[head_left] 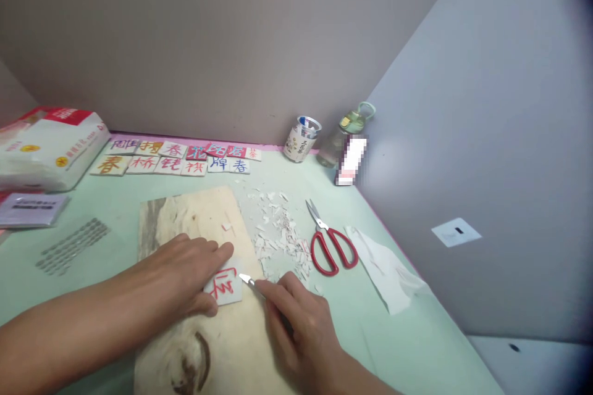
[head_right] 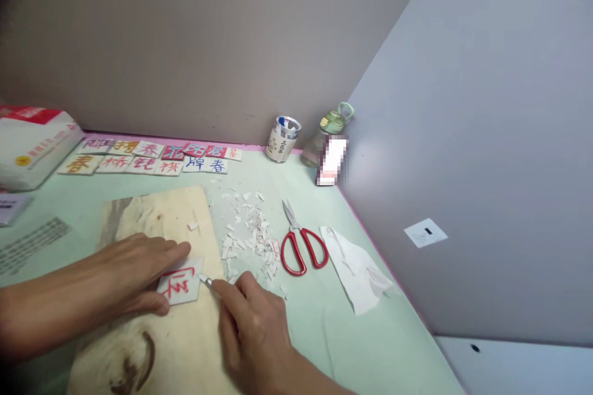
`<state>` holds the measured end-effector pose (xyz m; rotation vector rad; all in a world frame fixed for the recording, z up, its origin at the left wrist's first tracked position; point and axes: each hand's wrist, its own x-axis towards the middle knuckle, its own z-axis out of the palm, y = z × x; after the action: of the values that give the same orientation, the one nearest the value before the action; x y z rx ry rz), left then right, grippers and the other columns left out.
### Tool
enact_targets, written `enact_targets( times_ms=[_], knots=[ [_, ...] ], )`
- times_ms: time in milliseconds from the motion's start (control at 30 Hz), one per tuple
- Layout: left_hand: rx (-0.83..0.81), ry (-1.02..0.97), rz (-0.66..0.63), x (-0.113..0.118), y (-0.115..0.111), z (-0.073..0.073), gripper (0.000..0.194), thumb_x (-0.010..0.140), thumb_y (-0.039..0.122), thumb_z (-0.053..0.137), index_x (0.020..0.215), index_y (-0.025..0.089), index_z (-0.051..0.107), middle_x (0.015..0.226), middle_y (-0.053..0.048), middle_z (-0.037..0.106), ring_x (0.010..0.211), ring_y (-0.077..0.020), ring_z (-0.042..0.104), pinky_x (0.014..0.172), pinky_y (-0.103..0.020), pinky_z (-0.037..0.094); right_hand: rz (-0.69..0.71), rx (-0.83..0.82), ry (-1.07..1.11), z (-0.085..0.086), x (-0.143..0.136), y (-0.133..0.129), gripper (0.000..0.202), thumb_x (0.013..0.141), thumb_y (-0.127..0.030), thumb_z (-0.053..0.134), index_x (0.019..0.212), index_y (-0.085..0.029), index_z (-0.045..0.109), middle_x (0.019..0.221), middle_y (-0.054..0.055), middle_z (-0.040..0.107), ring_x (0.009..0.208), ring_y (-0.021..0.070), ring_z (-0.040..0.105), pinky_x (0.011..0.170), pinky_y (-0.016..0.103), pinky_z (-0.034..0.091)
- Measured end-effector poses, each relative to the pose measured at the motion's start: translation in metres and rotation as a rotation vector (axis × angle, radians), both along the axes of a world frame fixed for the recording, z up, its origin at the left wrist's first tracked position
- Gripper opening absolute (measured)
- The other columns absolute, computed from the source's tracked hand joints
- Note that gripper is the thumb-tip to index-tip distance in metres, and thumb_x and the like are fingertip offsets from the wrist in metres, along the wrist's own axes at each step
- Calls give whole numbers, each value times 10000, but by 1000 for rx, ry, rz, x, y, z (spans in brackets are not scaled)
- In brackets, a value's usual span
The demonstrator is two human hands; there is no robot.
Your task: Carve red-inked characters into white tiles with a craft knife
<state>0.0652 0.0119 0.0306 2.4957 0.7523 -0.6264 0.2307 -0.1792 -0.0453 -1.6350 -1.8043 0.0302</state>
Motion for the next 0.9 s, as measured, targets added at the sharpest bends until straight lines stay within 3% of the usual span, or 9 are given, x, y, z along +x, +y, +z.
enact_targets(
  times_ms=[200, 367, 533, 667, 900],
  knots=[
    [11, -3, 14, -4, 3, -9, 485, 950, 160, 830, 1424, 203, 740, 1429, -168, 785, 1368, -435, 711, 1188, -532, 500, -34, -32, 38, -2, -1, 6, 391, 1080, -90, 494, 1339, -158, 779, 861, 35, 650, 653, 170, 649, 545, 292, 443],
    [-6, -58, 19, -9, 1, -13, 481, 961, 181, 821, 1434, 212, 738, 1405, -158, 791, 1337, -418, 726, 1180, -524, 507, -82, -55, 178, -2, 16, 19, 330, 1074, -117, 534, 1220, -163, 826, 830, 31, 654, 688, 183, 661, 592, 290, 484],
    [-24, -42, 20, -8, 0, -5, 462, 967, 172, 804, 1422, 208, 733, 1390, -157, 792, 1338, -407, 721, 1160, -499, 508, 37, -144, 279, 9, 30, 11, 322, 1094, -160, 576, 1269, -196, 844, 842, 25, 659, 691, 169, 647, 588, 271, 474],
    [-10, -20, 13, -5, 0, -2, 425, 959, 195, 812, 1379, 200, 745, 1331, -157, 806, 1276, -413, 738, 1095, -490, 528, 115, -207, 216, 14, 27, 4, 377, 1101, -144, 525, 1297, -189, 843, 855, 29, 652, 687, 162, 646, 589, 275, 466],
    [25, -102, 8, -10, 4, -14, 373, 897, 199, 810, 1262, 250, 747, 1293, -114, 820, 1247, -379, 736, 1077, -453, 503, 86, -162, 60, 9, 23, 8, 377, 1105, -138, 486, 1294, -147, 811, 875, 46, 671, 687, 175, 657, 593, 292, 467]
  ],
)
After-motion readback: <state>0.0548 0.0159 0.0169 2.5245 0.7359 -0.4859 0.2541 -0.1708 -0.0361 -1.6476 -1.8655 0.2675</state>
